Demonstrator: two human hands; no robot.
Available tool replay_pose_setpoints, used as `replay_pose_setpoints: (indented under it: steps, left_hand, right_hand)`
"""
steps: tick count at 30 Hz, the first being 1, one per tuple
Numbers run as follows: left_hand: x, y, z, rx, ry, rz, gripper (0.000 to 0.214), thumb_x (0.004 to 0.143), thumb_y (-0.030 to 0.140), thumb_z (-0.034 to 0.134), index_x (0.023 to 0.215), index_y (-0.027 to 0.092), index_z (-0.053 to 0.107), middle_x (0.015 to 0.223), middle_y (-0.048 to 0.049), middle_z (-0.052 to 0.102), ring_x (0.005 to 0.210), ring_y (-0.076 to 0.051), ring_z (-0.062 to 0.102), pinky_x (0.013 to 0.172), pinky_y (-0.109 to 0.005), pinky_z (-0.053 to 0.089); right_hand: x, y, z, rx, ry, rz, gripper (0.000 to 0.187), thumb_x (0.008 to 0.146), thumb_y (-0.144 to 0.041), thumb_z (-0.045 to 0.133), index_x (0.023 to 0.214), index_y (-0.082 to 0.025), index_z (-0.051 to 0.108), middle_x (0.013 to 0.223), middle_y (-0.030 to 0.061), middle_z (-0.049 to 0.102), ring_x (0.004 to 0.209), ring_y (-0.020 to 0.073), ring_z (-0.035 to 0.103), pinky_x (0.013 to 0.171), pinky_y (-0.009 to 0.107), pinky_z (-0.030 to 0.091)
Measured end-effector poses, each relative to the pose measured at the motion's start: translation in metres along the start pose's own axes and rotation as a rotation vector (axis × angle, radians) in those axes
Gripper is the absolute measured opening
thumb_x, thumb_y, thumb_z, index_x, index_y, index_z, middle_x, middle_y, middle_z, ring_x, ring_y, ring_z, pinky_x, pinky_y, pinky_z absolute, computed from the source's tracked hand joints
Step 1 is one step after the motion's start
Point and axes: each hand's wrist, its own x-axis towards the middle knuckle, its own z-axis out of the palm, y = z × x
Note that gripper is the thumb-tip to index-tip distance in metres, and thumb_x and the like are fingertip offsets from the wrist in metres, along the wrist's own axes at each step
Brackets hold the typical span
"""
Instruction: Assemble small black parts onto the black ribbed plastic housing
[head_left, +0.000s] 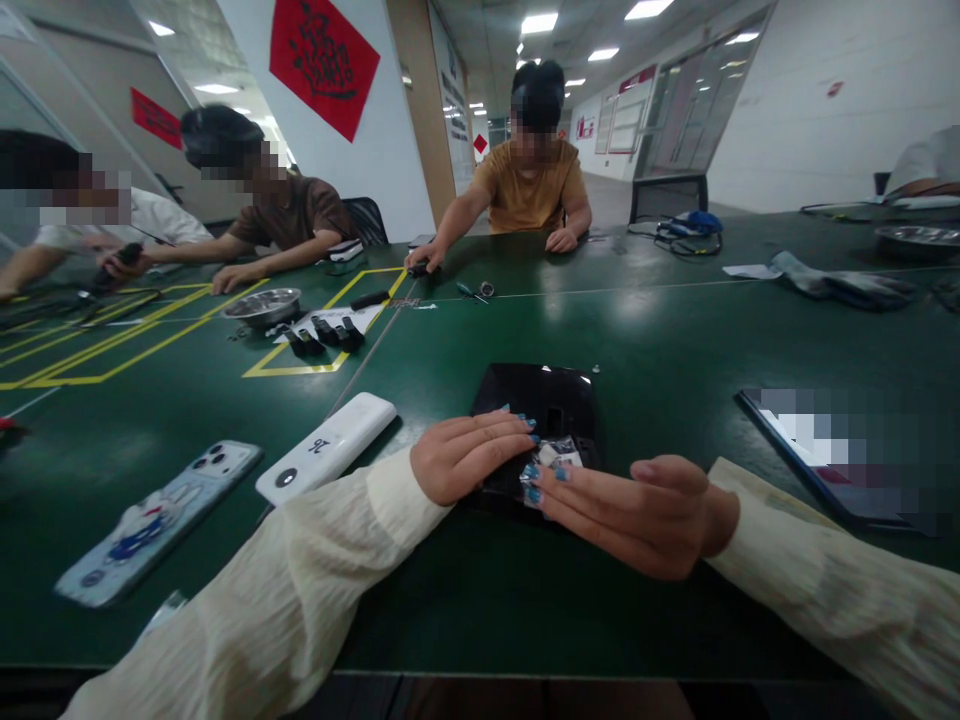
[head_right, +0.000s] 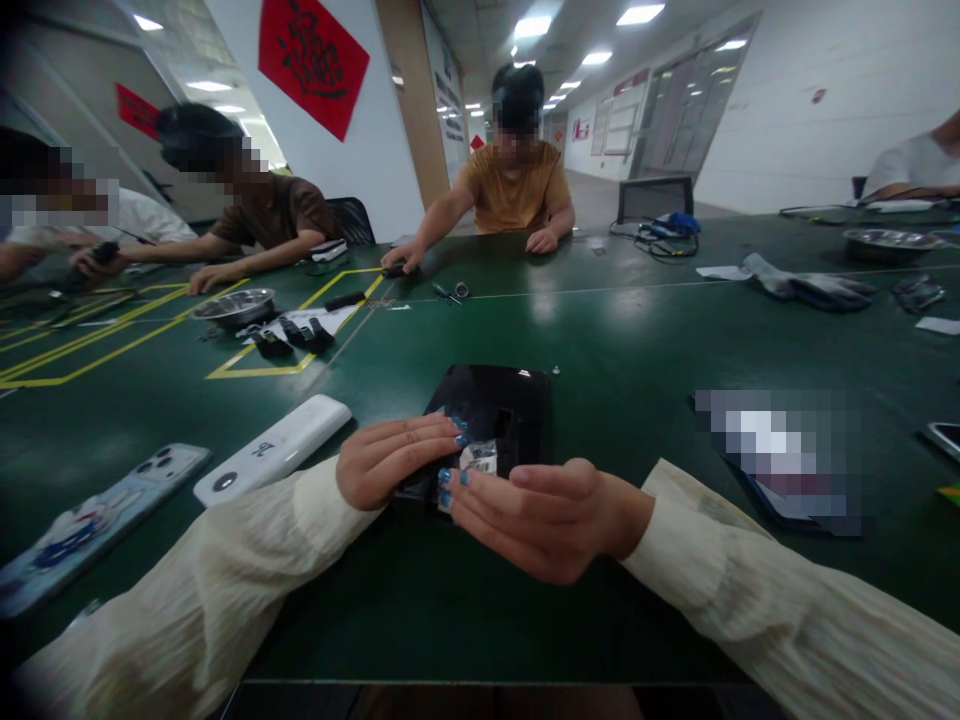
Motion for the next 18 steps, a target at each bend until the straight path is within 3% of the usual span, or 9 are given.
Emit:
replay_pose_setpoints:
  steps: [3, 6, 8, 13, 18]
  left_hand:
    - [-0.001, -0.001, 0.002, -0.062, 0.0, 0.025, 0.025, 0.09, 0.016, 0.041, 0.108, 0.01, 0.056, 0.105, -0.0127, 0.066, 0.105, -0.016, 0.059, 0.093, -0.031, 0.049]
    - [-0.002, 0.0, 0.003, -0.137, -0.046, -0.06, 0.029, 0.087, 0.03, 0.049, 0.108, 0.012, 0.056, 0.104, -0.0124, 0.066, 0.1, -0.016, 0.061, 0.089, -0.03, 0.051]
    - [-0.003, 0.002, 0.003, -0.169, -0.094, -0.154, 0.034, 0.083, 0.038, 0.054, 0.106, 0.013, 0.058, 0.102, -0.0114, 0.067, 0.096, -0.017, 0.063, 0.086, -0.028, 0.052]
    - [-0.003, 0.003, 0.009, -0.154, -0.088, -0.319, 0.045, 0.074, 0.054, 0.058, 0.098, 0.016, 0.062, 0.086, -0.0079, 0.07, 0.078, -0.016, 0.067, 0.072, -0.023, 0.053]
    - [-0.003, 0.001, 0.013, -0.179, -0.064, -0.436, 0.048, 0.07, 0.058, 0.059, 0.092, 0.016, 0.064, 0.078, -0.0057, 0.07, 0.069, -0.015, 0.067, 0.064, -0.021, 0.051]
  right_hand:
    - [0.001, 0.002, -0.003, -0.054, -0.048, -0.021, 0.025, 0.087, -0.016, 0.046, 0.095, -0.028, 0.066, 0.103, -0.0112, 0.067, 0.103, 0.0002, 0.053, 0.097, 0.012, 0.033]
    - [0.002, 0.002, -0.003, -0.08, -0.073, -0.021, 0.023, 0.087, -0.017, 0.048, 0.098, -0.029, 0.064, 0.103, -0.013, 0.066, 0.101, -0.0016, 0.053, 0.092, 0.009, 0.036]
    - [0.001, 0.003, -0.002, -0.056, -0.061, -0.015, 0.022, 0.088, -0.017, 0.047, 0.099, -0.026, 0.064, 0.104, -0.0115, 0.067, 0.102, -0.0001, 0.053, 0.095, 0.012, 0.035]
    - [-0.002, 0.003, 0.003, 0.096, -0.06, 0.233, 0.016, 0.085, -0.023, 0.054, 0.094, -0.03, 0.066, 0.106, -0.0114, 0.066, 0.106, 0.0097, 0.056, 0.107, 0.03, 0.026]
    - [-0.004, -0.001, 0.008, 0.162, -0.068, 0.213, 0.019, 0.079, -0.03, 0.062, 0.098, -0.028, 0.065, 0.112, -0.0104, 0.063, 0.112, 0.012, 0.052, 0.108, 0.031, 0.024]
